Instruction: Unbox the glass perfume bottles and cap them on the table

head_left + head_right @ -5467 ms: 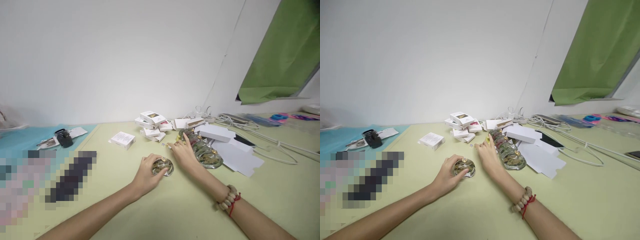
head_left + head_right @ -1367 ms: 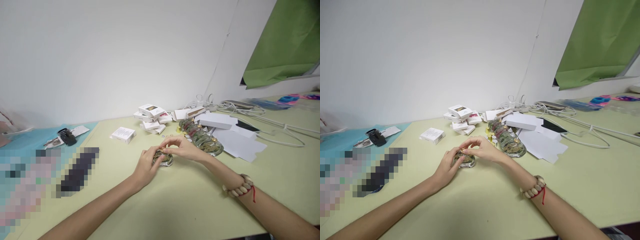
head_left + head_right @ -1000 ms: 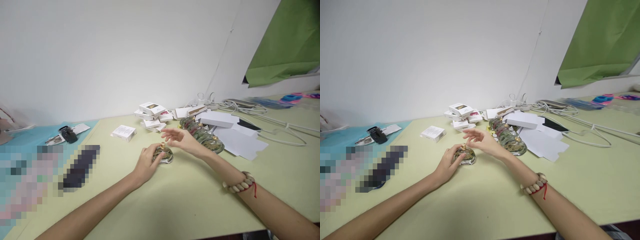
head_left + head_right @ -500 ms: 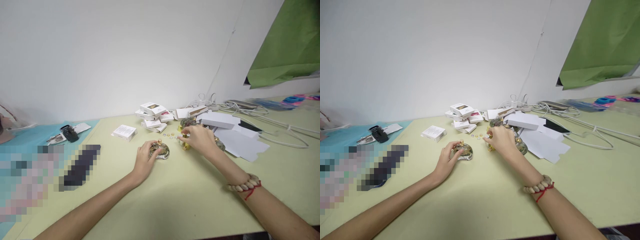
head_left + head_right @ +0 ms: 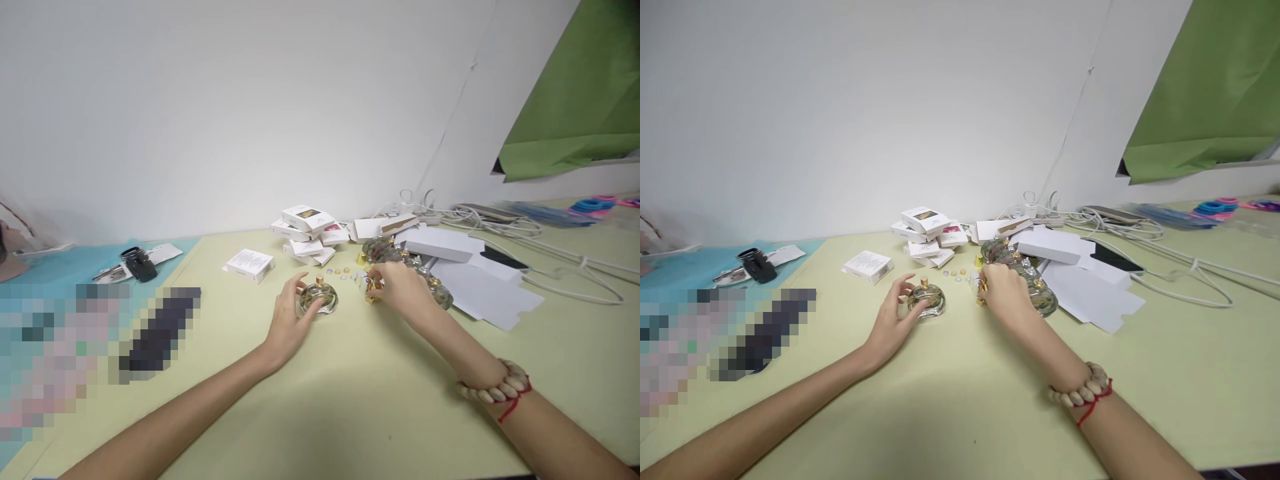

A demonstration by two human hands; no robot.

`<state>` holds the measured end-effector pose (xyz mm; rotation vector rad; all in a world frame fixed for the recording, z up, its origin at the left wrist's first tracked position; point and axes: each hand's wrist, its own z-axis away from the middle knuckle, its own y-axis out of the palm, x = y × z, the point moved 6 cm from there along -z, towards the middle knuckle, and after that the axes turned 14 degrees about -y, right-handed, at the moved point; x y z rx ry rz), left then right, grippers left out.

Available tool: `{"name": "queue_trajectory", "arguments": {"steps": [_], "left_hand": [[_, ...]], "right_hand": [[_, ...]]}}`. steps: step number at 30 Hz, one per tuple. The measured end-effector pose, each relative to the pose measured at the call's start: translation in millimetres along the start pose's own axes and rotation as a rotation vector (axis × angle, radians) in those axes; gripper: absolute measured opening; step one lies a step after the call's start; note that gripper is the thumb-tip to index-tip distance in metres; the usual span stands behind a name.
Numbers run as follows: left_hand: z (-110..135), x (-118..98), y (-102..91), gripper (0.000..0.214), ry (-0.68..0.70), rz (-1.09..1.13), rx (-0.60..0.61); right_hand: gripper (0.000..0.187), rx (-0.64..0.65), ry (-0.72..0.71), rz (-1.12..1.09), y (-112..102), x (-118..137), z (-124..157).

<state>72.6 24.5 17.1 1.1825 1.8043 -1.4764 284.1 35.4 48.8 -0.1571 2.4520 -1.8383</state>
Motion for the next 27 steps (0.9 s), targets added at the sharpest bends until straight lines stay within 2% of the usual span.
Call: {"name": "queue_trajectory", "arguments": {"steps": [3,7,18,23,27], "left_hand": [[4.8,-8.8,-2.9,0.047,0.069,-0.009,-0.019],[10.0,-17.2,0.0,0.045,0.195,-0.092,0.024],[9.5,-16.4,4.8,0.045,0.244,-0.154,0.056],[8.9,-13.7,4.7,0.048,0.249,-0.135,0.055],[8.3,-12.2,5.7,0.048,0.254,-0.119,0.068]], "right_hand": [[0.014,0.029,-0.024,-0.035,3.2,0.4,-0.7],[0.015,0.030,-0.039,-0.012,6.3,1.5,-1.1],[0.017,0.018,-0.055,-0.011,3.5,15.1,-0.4],[0.022,-0.067,-0.093,-0.050,-1.5,19.9,1.2],[0.021,-0.225,-0.203,-0.221,-10.7,26.2,0.0]]}}
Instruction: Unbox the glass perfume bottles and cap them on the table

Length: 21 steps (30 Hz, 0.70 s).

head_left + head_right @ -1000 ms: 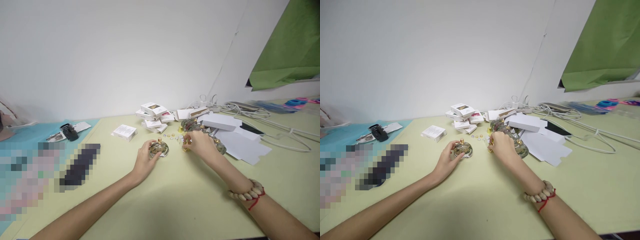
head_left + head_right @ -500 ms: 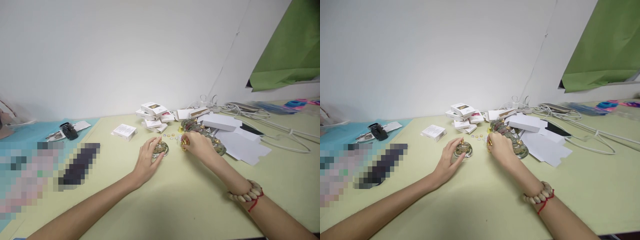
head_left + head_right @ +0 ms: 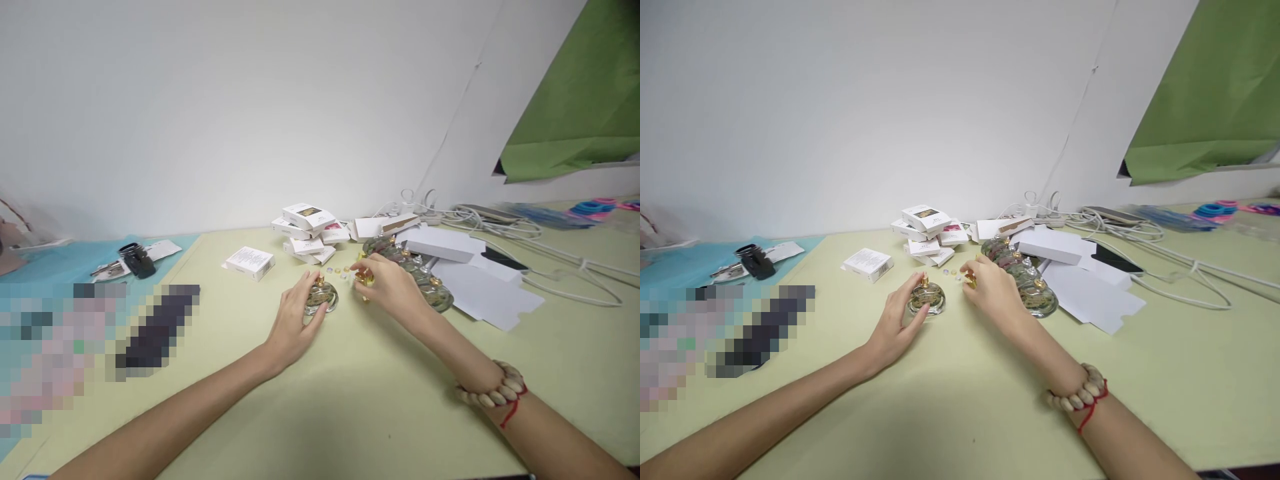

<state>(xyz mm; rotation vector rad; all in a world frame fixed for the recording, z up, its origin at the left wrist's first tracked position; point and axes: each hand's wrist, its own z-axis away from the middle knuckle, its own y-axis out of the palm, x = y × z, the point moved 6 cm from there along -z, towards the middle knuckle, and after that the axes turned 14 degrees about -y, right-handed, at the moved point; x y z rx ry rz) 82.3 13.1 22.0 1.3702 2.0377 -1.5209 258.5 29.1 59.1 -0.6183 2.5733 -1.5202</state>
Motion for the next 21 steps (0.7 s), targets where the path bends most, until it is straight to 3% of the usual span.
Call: {"name": "queue_trajectory", "arguments": {"steps": [5,11,16,21], "left_hand": [[-0.4,0.8,1.7,0.050,0.002,0.005,0.019],[-0.4,-1.3,2.9,0.052,-0.003,0.032,0.048],[-2.5,5.1,3.4,0.053,-0.054,0.136,0.036],[-7.4,13.2,10.1,0.039,-0.040,0.218,0.093]], "right_hand": [[0.021,-0.291,-0.135,-0.414,-14.7,20.6,-3.9],[0.021,-0.484,-0.138,-0.653,-20.1,34.5,-0.9],[0.021,-0.538,-0.139,-0.728,-15.8,34.7,0.9],[0.021,-0.507,-0.178,-0.746,-14.1,38.9,0.2]]}}
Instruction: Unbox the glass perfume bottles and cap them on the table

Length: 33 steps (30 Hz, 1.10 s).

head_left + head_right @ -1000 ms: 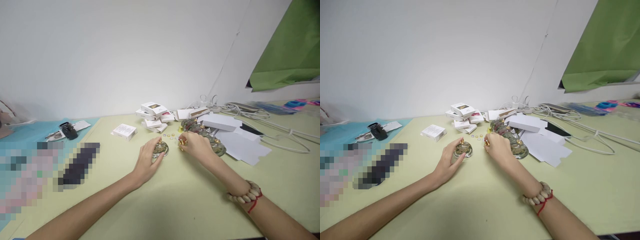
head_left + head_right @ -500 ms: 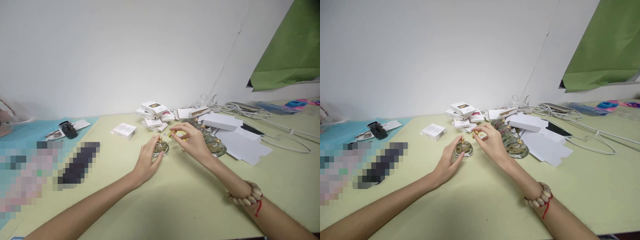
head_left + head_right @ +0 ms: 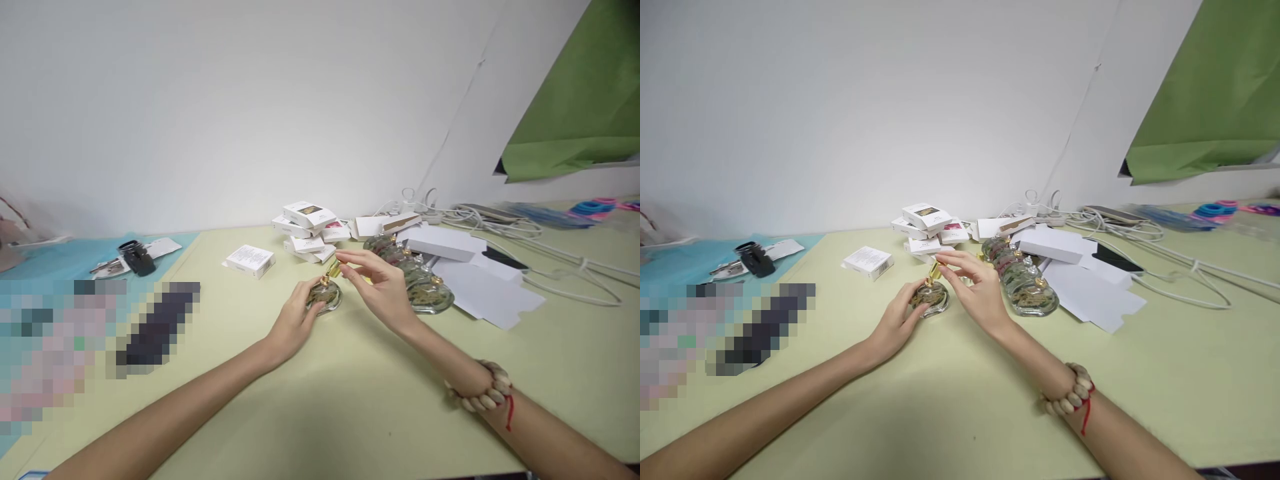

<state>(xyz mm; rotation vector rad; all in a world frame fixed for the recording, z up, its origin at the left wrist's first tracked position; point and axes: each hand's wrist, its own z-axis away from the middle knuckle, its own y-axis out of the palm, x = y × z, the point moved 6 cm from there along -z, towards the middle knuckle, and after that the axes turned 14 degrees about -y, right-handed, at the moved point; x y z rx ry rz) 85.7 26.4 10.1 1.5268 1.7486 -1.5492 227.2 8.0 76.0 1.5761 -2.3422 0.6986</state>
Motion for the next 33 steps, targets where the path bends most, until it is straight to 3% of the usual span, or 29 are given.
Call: {"name": "queue_trajectory", "arguments": {"steps": [7,14,21,26,33], "left_hand": [[-0.2,-3.0,2.8,0.036,0.014,0.030,0.072],[1.5,-3.9,3.0,0.037,-0.018,0.010,0.086],[1.9,-4.5,2.8,0.038,-0.036,0.001,0.080],[2.2,-6.6,2.0,0.037,-0.038,-0.006,0.074],[2.0,-7.4,2.0,0.037,-0.038,-0.026,0.072]], "right_hand": [[0.020,0.021,-0.021,0.018,1.0,4.0,-1.0],[0.021,-0.083,0.032,0.097,-8.6,-3.0,-0.3],[0.034,0.123,0.192,0.144,-1.2,-14.7,4.9],[0.028,0.255,0.133,0.106,9.5,-6.8,3.6],[0.025,0.267,0.148,0.067,12.8,-11.2,4.9]]}}
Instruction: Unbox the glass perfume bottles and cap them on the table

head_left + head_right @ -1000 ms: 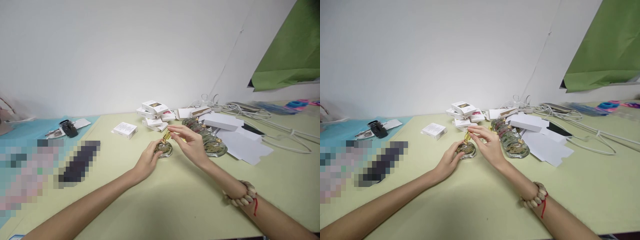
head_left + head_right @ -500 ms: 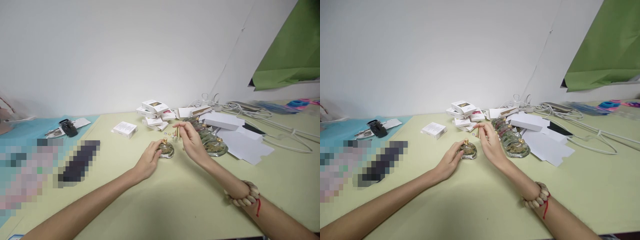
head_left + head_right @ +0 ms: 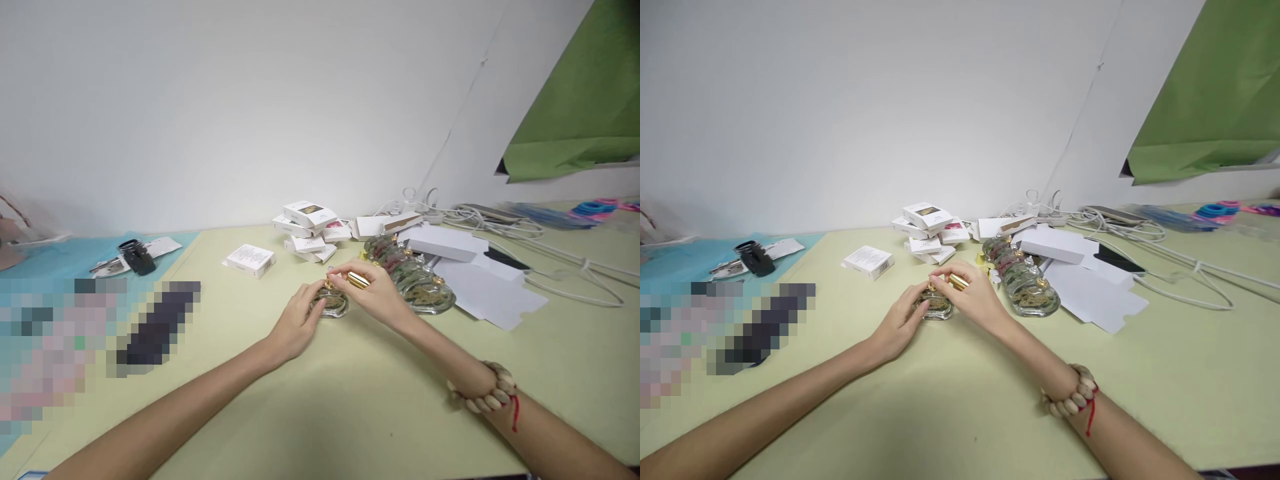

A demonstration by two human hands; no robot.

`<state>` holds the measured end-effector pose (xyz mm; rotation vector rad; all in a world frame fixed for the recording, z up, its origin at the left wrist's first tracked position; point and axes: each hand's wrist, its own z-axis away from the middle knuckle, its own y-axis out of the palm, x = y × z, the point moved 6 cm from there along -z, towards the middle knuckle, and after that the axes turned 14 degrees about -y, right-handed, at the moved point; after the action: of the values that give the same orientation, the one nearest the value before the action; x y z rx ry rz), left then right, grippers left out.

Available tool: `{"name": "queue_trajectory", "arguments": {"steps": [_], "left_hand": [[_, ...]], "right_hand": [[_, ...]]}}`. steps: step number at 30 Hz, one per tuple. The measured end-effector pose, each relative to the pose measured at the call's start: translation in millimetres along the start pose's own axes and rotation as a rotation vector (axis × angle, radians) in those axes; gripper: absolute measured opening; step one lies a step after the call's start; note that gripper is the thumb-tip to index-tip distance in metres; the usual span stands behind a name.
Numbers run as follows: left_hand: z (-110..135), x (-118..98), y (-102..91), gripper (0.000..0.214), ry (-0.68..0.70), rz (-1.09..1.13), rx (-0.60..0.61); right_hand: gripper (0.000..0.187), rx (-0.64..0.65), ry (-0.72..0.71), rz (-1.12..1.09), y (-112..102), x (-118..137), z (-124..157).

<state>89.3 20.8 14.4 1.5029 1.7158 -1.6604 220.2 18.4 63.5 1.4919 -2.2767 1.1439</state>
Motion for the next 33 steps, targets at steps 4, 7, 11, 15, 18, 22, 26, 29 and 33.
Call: {"name": "queue_trajectory", "arguments": {"steps": [4,7,11,15,18,22,26,29,33], "left_hand": [[0.1,-0.2,0.0,0.038,-0.001,-0.012,-0.004],[0.2,-0.5,0.4,0.038,-0.002,-0.017,0.006],[0.2,-0.8,0.3,0.038,-0.005,-0.018,0.009],[0.3,-0.9,0.3,0.038,-0.001,-0.020,0.008],[0.2,0.3,0.8,0.037,-0.005,-0.017,0.011],[-0.2,2.5,0.8,0.036,-0.022,-0.008,0.002],[0.1,1.4,1.1,0.037,-0.023,-0.015,0.011],[0.6,0.2,0.9,0.037,-0.022,-0.028,0.011],[0.9,-0.3,1.0,0.037,-0.022,-0.036,0.010]], "right_hand": [[0.027,0.054,0.032,-0.026,2.2,-2.8,0.0],[0.026,0.065,0.044,-0.018,2.1,-4.0,-0.1],[0.026,0.052,0.048,-0.007,1.5,-3.8,-0.3],[0.028,0.046,0.056,0.002,1.5,-3.4,0.3],[0.031,-0.009,0.096,-0.032,-1.0,-10.4,2.2],[0.035,-0.140,0.180,-0.281,-2.6,-27.6,4.2],[0.026,-0.222,0.175,-0.382,-5.1,-26.1,2.3],[0.025,-0.167,0.093,-0.258,-7.4,-10.0,-0.1],[0.028,-0.042,0.005,-0.073,-7.7,1.9,-2.1]]}}
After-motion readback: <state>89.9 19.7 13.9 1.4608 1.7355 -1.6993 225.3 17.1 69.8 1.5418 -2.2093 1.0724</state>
